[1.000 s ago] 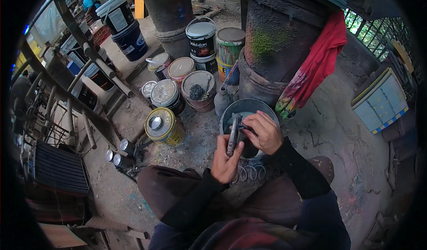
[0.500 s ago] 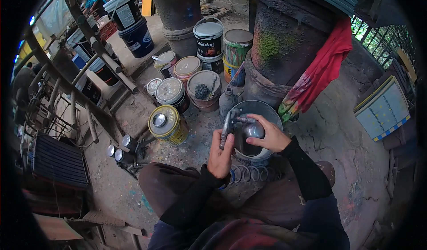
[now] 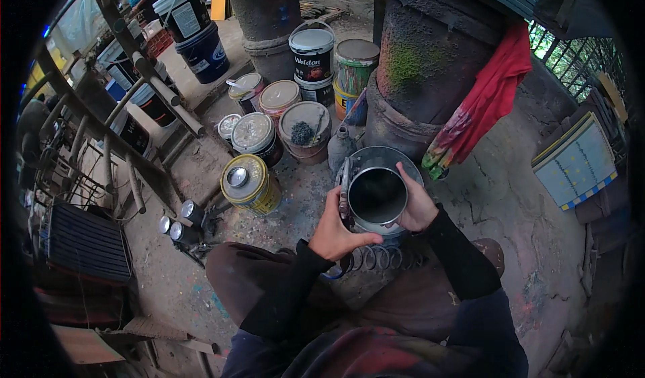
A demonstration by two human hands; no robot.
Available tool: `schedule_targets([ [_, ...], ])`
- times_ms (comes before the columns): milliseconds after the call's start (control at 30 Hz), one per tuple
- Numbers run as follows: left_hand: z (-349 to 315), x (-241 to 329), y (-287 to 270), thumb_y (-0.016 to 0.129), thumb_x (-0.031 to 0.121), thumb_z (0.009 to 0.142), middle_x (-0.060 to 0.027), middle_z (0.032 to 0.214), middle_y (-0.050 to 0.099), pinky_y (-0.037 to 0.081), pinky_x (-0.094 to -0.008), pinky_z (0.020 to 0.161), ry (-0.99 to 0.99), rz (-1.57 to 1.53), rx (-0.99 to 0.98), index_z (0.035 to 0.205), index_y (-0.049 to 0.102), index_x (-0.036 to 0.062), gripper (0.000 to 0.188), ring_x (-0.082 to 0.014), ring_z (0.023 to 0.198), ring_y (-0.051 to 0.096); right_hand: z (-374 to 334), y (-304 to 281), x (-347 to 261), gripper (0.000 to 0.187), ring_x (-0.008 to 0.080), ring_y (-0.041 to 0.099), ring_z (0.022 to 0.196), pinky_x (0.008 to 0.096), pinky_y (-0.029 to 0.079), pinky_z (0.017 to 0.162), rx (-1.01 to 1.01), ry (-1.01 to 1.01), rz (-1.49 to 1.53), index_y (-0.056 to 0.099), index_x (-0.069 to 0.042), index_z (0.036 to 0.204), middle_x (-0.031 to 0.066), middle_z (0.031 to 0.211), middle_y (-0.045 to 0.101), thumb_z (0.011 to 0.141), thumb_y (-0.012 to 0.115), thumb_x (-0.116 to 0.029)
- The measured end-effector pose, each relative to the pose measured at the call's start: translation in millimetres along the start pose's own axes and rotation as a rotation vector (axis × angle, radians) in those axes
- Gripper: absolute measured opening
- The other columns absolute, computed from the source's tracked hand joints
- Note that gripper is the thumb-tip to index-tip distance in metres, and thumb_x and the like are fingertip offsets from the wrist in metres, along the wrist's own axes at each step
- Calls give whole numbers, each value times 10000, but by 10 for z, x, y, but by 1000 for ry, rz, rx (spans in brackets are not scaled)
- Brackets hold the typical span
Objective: The person scrubs the inside of a small metal paint cup with a steel wool pad in a bucket of water, then rinses it. They repeat this process for a second cup and finally pour the dirty water from the bucket into a larger container.
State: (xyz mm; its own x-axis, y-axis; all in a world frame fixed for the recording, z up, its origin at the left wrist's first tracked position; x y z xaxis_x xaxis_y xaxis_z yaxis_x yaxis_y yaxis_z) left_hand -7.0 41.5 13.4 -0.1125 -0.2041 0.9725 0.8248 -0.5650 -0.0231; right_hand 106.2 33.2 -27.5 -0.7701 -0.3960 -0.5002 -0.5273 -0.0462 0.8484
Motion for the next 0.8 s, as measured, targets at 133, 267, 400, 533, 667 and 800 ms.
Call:
schedule_targets([
  [133, -10, -207, -85, 767, 141, 706, -122, 1127, 500, 381, -315, 922, 7, -16, 107, 1182, 370, -26, 642, -200, 1050, 492, -20, 56, 15, 537, 260, 558, 1079, 410, 481, 894, -62, 4, -42, 423, -42, 1283, 134, 1200, 552, 968, 273, -450],
  [267, -29, -151, -122, 729, 111, 726, -113, 1076, 535, 411, -297, 865, -28, -53, 191, 1123, 437, -11, 508, -190, 993, 526, -18, -96, -84, 539, 239, 604, 981, 369, 516, 757, 77, -134, -293, 450, -50, 1239, 119, 1109, 590, 961, 281, -480],
  [400, -20, -39, -104, 688, 85, 754, -87, 1008, 573, 418, -279, 842, 58, 100, 187, 1084, 483, 5, 397, -158, 954, 541, -34, -338, -338, 376, 241, 608, 937, 332, 493, 757, 210, -433, -869, 532, -40, 1141, 123, 1052, 610, 922, 484, -343],
  [533, -40, -65, -109, 664, 76, 784, -72, 980, 592, 420, -269, 833, 33, -40, 180, 1085, 506, 5, 347, -142, 935, 549, -232, 280, -462, 313, 286, 606, 881, 328, 469, 750, 156, -885, -1502, 588, 3, 1018, 141, 970, 609, 718, 655, -53],
  [667, -64, -227, -119, 652, 105, 824, -40, 890, 600, 442, -245, 707, -131, -230, 192, 1081, 528, 4, 303, -115, 786, 558, -334, 511, -534, 345, 319, 602, 868, 345, 468, 731, 217, -1051, -1556, 592, 16, 977, 149, 919, 595, 641, 658, 59],
  [800, -96, -274, -122, 643, 168, 854, -3, 752, 583, 418, -217, 524, -291, -366, 178, 1020, 560, 15, 241, -63, 596, 514, -368, 622, -539, 331, 309, 604, 830, 331, 474, 707, 192, -1129, -1599, 601, 4, 946, 132, 903, 593, 626, 673, 46],
])
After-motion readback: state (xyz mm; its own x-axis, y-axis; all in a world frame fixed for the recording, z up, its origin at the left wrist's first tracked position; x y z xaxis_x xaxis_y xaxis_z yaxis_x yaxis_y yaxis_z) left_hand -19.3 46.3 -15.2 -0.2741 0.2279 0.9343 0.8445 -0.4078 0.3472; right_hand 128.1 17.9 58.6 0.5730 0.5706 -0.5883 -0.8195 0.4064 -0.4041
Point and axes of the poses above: each hand's wrist, its own z-axis towards the middle knuckle, its own y-axis out of the palm, x = y × z, the point moved 9 cm from there along z, towards the middle knuckle
